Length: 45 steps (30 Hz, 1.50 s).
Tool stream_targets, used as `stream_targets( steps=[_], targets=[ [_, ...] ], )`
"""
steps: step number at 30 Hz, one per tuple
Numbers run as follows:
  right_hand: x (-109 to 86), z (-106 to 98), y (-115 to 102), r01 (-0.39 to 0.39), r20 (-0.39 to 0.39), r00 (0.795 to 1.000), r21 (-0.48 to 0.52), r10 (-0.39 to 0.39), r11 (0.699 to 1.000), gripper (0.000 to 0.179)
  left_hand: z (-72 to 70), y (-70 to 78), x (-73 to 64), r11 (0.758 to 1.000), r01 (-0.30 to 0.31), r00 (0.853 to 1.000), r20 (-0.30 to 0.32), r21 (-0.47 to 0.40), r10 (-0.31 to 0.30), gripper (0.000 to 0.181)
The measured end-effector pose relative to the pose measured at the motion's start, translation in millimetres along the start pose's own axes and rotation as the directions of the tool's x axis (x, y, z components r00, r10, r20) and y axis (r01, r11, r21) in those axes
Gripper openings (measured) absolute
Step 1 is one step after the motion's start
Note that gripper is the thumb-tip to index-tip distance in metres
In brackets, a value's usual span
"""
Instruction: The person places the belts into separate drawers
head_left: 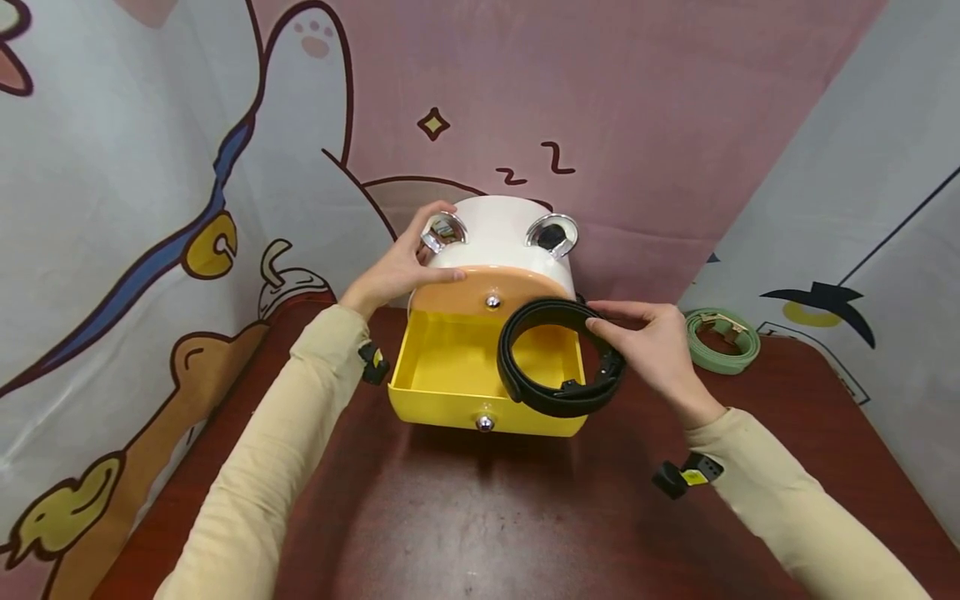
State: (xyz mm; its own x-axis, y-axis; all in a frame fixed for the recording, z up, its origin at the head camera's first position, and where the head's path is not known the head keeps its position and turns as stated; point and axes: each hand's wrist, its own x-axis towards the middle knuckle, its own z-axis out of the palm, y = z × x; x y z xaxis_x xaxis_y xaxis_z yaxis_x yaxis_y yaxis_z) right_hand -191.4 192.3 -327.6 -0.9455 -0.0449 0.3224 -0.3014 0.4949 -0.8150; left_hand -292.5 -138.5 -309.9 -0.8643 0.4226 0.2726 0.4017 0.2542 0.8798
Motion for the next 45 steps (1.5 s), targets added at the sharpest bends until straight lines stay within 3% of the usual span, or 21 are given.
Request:
stream_targets(
  steps=[8, 22, 39, 45],
  targets=[
    [7.0, 10, -1, -0.030, 0.083, 0.996, -0.076, 0.036, 0.997, 0.025, -0.5, -0.6, -0.4, 1.000, 0.010, 1.000, 0.000, 0.008, -0.010, 0.083],
    [21.2, 21, -10, -0.055, 0.104, 0.992, -0.196, 0.076, 0.979, 0.020, -1.0, 0.0, 0.0, 1.000, 0.013, 1.000, -0.001, 0.004, -0.013, 0.084],
    [29.9, 42, -14, 0.052, 0.222, 0.975, -0.240, 0.003, 0.970, 0.017, -0.4, -0.5, -0.9, 1.000, 0.011, 1.000, -0.001, 0.009, -0.011, 0.083],
    [28.8, 47, -14, 0.077, 0.226, 0.974, -0.226, -0.025, 0.971, 0.017, -0.7, -0.1, -0.5, 1.000, 0.005, 1.000, 0.005, 0.004, -0.005, 0.084]
  ],
)
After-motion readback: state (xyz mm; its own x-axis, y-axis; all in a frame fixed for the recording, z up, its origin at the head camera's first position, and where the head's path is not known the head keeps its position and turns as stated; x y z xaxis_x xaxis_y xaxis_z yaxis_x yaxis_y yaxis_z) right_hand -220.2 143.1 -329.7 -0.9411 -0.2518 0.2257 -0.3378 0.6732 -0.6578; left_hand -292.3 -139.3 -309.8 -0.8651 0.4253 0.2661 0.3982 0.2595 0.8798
